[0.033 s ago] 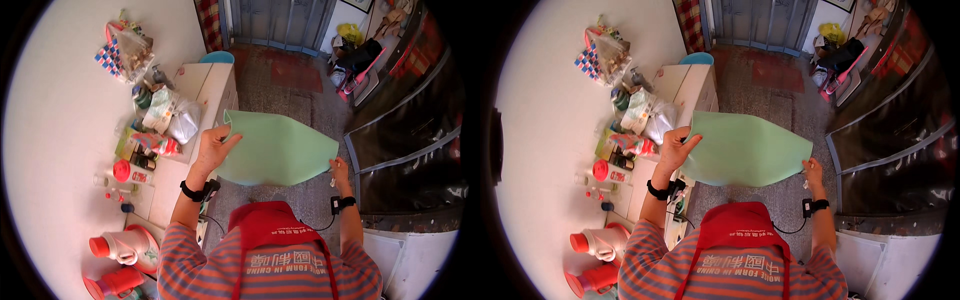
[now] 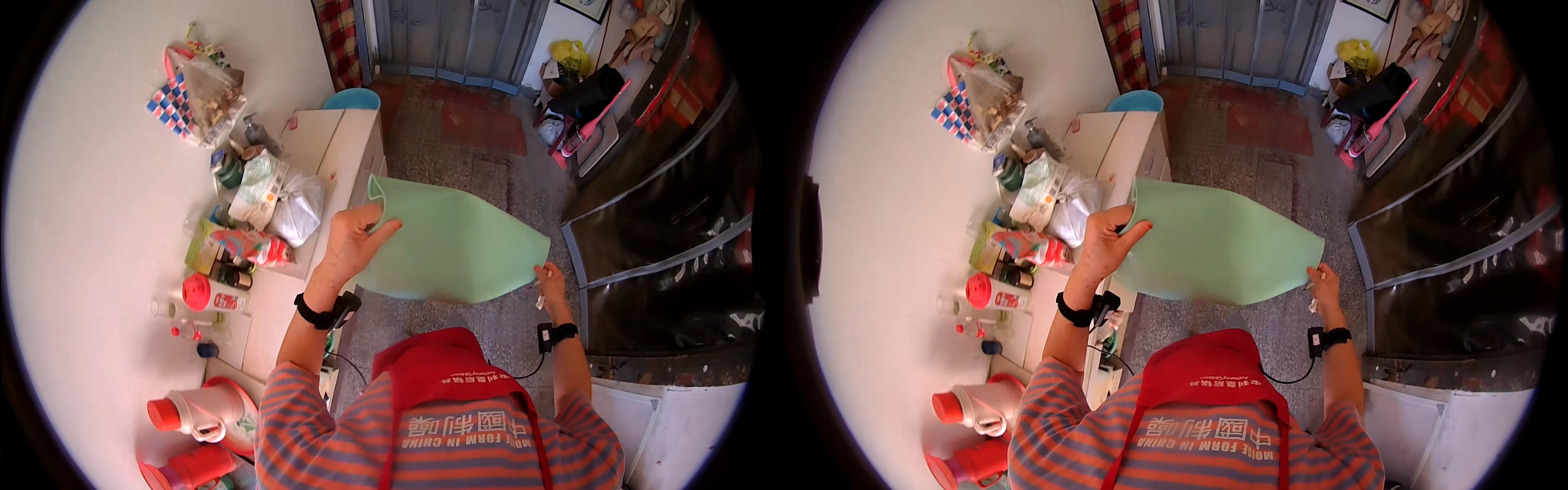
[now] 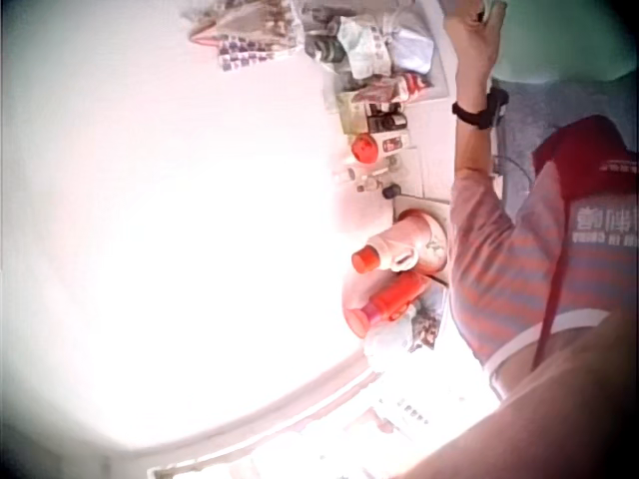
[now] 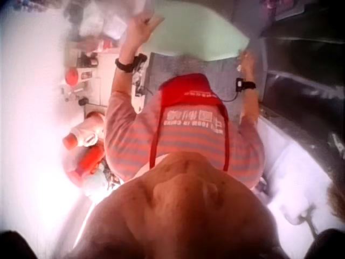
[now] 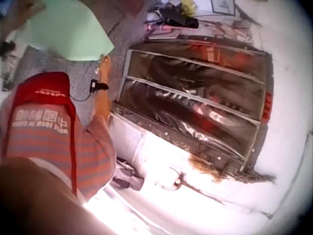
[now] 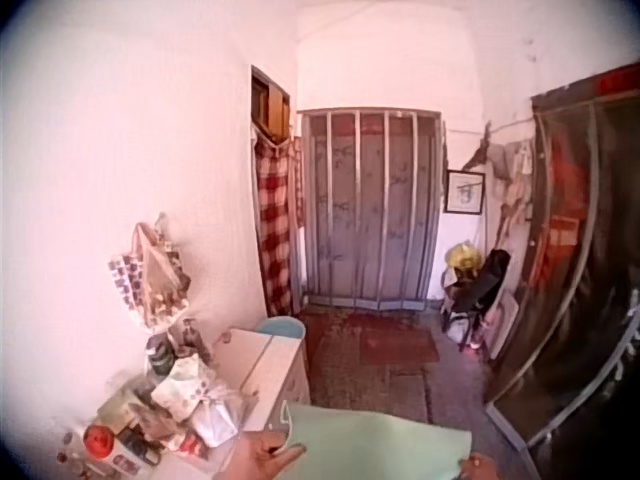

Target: The person pours liquid from a bottle into a bowl, handles a large jar containing dark items, and moves a light green mat from an outdoor railing back onto a table.

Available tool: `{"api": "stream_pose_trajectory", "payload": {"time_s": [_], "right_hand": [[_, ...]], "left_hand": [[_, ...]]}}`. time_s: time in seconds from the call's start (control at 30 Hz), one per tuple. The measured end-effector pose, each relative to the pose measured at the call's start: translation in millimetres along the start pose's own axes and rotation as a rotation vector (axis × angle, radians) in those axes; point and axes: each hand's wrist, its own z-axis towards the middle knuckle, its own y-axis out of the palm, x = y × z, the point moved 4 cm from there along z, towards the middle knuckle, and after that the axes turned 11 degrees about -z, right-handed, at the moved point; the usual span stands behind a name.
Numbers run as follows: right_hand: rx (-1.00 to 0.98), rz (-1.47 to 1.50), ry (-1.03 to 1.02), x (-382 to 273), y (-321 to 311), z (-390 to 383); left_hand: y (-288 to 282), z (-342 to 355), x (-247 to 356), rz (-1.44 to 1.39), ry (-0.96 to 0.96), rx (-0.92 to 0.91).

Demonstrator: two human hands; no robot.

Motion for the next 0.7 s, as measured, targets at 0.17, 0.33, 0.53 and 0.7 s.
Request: {"api": "stream_pose_trajectory", "payload": {"time_s": [0.17,0.33,0.53,0.7], "right_hand": [[-0.164,-0.029,0.366,46.3,46.4,114.2],[-0.256,-0.195,0.281,-43.6,99.4,256.3],[-0.645,0.179,-0.146,-259.9,187.2,391.1],[-0.853,-0.081,-0.214,-341.6,242.6,481.9]], "left_hand": [[34.1,128.7,10.1,0.197,0.268,-0.155],[72.4,225.3,-35.9,0.372,0.308,-0.349],[79.2,326.2,-80.7,0.393,0.297,-0.312],[65.0,393.4,-129.8,0.371,0.224,-0.207]]}}
